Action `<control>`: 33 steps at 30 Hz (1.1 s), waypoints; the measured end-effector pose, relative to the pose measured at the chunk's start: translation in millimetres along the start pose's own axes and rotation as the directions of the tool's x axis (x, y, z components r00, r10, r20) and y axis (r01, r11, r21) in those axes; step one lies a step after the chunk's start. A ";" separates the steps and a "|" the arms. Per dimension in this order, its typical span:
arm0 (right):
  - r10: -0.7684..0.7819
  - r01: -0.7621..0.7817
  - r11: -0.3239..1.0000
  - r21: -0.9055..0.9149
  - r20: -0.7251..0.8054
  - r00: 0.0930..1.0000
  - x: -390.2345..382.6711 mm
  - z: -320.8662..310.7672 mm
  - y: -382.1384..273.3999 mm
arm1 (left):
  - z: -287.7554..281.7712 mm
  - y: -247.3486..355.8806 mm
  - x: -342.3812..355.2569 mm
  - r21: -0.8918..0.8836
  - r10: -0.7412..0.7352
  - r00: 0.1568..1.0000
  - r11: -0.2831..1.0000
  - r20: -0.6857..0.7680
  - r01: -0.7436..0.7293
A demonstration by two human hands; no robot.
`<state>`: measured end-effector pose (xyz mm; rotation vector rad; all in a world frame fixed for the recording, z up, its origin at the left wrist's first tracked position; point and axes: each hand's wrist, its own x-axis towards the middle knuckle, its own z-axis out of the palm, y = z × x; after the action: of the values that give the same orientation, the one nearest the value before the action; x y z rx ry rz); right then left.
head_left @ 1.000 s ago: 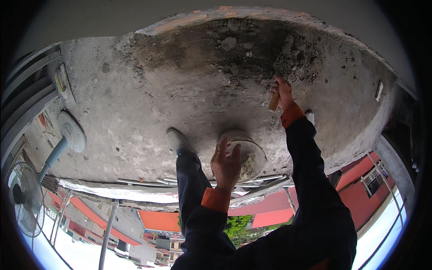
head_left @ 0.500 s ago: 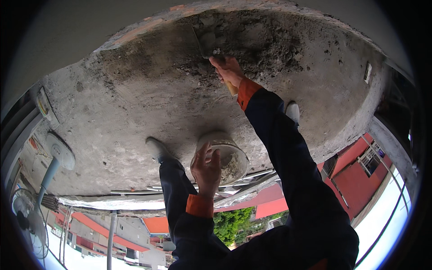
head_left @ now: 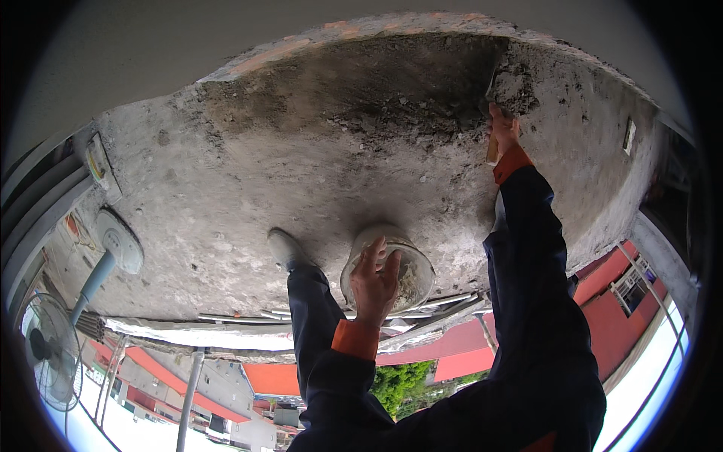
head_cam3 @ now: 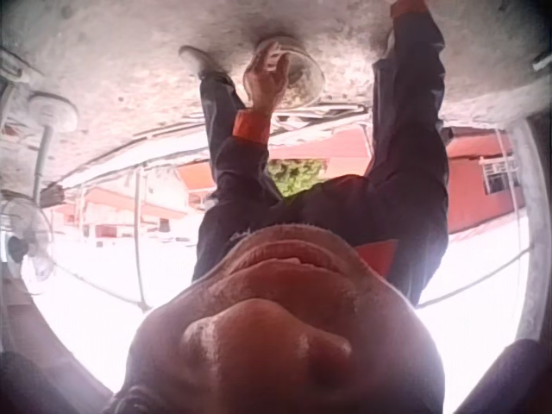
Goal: The person applies wet plaster or mortar to a wall and the edge of a balcony using a trowel and a long straight edge. The person picks up mortar with the trowel, spreads it along the top of a wooden guide, and smooths the surface while working on an outdoor construction site.
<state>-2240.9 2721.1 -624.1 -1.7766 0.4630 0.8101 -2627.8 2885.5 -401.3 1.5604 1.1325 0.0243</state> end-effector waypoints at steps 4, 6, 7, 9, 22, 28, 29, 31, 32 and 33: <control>0.099 -0.076 0.972 -0.221 0.094 0.991 -60.2 61.1 -3.5 | -9.6 4.5 -2.9 -0.005 -0.025 1.000 1.000 -0.005 0.025; 0.092 0.059 0.939 -0.338 0.414 0.905 -116.4 132.1 -8.8 | -6.7 3.4 -2.1 -0.022 -0.052 0.998 0.998 0.021 0.052; 0.080 0.261 0.819 -0.510 0.553 0.829 -129.1 169.3 -16.9 | -4.6 -1.0 -2.3 -0.017 -0.068 0.997 0.997 0.027 0.069; -0.114 0.542 0.559 -0.628 0.589 0.800 -101.9 219.1 13.2 | 0.6 -3.3 2.1 0.001 -0.065 0.995 0.998 0.080 0.065; -0.277 0.394 0.726 -0.564 0.284 0.918 -144.4 132.5 46.4 | -3.3 4.1 1.9 -0.028 -0.062 0.998 0.998 0.007 0.062; 0.049 0.311 0.687 -0.657 0.469 0.882 -140.2 227.0 144.6 | 6.3 -0.8 10.9 -0.054 -0.159 0.987 0.986 -0.020 0.158; -0.019 0.265 0.782 -0.565 0.403 0.915 -93.1 192.5 165.3 | 9.1 9.3 12.2 -0.081 -0.151 0.988 0.985 0.025 0.153; -0.045 0.271 0.735 -0.622 0.353 0.934 -63.7 147.7 139.7 | 7.1 2.7 8.7 -0.036 -0.117 0.992 0.992 0.047 0.119; -0.058 0.283 0.677 -0.680 0.333 0.941 -55.1 123.3 120.4 | 5.1 1.6 5.8 -0.021 -0.105 0.993 0.994 0.046 0.106; -0.084 0.274 0.618 -0.737 0.285 0.955 -43.0 90.9 102.3 | 6.2 -0.4 5.5 -0.032 -0.103 0.994 0.994 0.033 0.104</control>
<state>-2365.0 2767.4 -679.1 -2.4268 -0.2944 1.1522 -2621.6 2884.4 -406.7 1.4656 1.1812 -0.0494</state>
